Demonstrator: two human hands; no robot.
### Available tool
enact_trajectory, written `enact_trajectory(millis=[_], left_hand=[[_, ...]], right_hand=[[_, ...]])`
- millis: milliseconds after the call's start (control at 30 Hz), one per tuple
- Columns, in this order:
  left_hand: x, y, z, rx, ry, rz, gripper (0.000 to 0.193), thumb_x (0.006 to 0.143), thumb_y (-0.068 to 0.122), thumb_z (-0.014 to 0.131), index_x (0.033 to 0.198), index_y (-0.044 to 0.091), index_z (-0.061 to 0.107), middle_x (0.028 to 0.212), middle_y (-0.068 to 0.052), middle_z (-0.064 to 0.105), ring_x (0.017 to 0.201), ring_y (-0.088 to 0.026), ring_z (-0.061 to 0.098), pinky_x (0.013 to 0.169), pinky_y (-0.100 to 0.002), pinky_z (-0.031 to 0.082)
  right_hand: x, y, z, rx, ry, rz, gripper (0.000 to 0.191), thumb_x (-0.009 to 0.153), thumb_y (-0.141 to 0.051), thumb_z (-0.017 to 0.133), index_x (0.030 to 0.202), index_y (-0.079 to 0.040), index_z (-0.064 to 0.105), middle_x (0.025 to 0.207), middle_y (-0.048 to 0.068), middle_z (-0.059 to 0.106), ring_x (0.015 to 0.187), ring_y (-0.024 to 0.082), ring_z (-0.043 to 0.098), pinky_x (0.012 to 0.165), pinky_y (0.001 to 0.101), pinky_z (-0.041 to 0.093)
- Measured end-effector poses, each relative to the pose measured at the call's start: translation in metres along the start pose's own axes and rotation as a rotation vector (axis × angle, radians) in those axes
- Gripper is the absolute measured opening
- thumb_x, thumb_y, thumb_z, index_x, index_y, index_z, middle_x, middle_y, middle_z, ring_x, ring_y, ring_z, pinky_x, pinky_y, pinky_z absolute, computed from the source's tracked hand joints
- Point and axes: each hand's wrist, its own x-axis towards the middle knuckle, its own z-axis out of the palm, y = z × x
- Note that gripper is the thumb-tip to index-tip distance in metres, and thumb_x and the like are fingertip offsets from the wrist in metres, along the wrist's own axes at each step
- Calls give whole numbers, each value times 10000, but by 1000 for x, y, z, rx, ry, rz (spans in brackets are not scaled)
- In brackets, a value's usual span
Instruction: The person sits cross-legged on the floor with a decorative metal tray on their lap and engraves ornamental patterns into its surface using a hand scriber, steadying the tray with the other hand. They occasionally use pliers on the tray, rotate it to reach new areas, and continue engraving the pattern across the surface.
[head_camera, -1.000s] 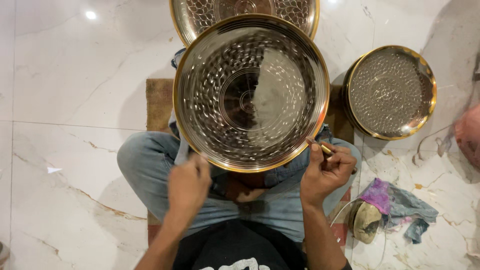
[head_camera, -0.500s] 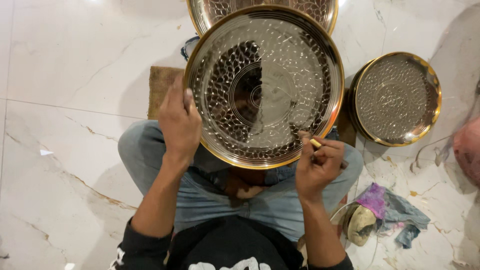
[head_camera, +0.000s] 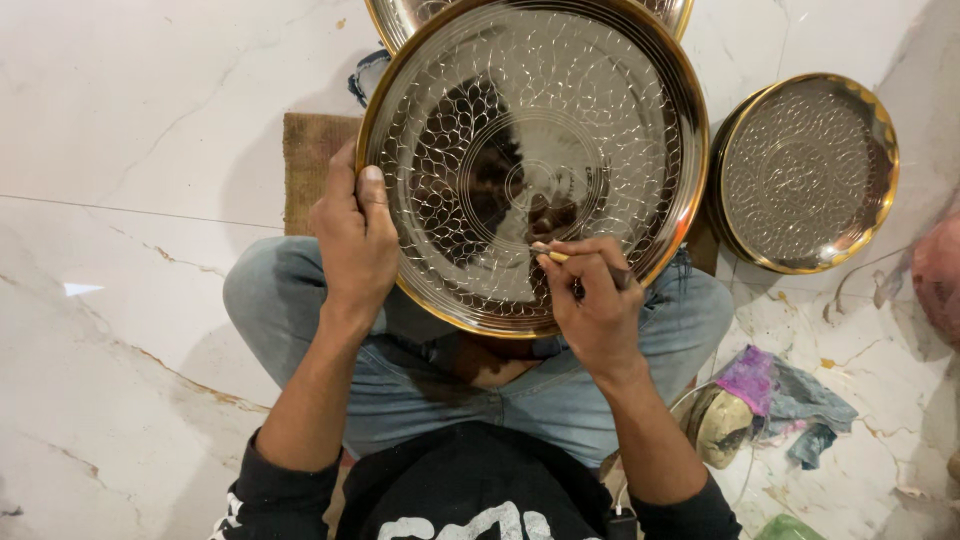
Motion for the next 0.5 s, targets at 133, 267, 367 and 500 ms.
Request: enact_trajectory(millis=[133,267,367,500], left_hand=[[0,-2,2,4,-54,-185,318,1110,109,464,1392,11,573,776,-76,672,602,-111,564,565,-312,466],[-1,-2,2,-23,-28,-100,307,1141,118,466,1408,-1,558,846,-65,695,679,-93,601,628,-296,503],[-1,-2,2,-11,-21,-49,296,1160,120,467,1413,-4,558,886,-68,705,725,-92,621,668,-297,520],[-2,-2,1,4,-40,-162,316,1124,125,466,1394,-1,568,813,-76,687,650,-112,575,610,-313,479]], right_hand=[[3,-2,6,-26,-3,-3,269,916,56,803,902,-1,541,1015,134,640,974,242,773,709,291,631],[4,0,7,-36,-3,-15,274,915,62,806,891,-3,541,1001,130,640,966,236,772,722,296,639],[3,1,8,-46,-7,-24,281,911,63,809,881,-3,537,985,127,630,981,243,773,728,296,642],[1,2,9,-41,-1,-36,278,914,73,800,885,7,532,965,125,610,996,246,768,764,301,654]])
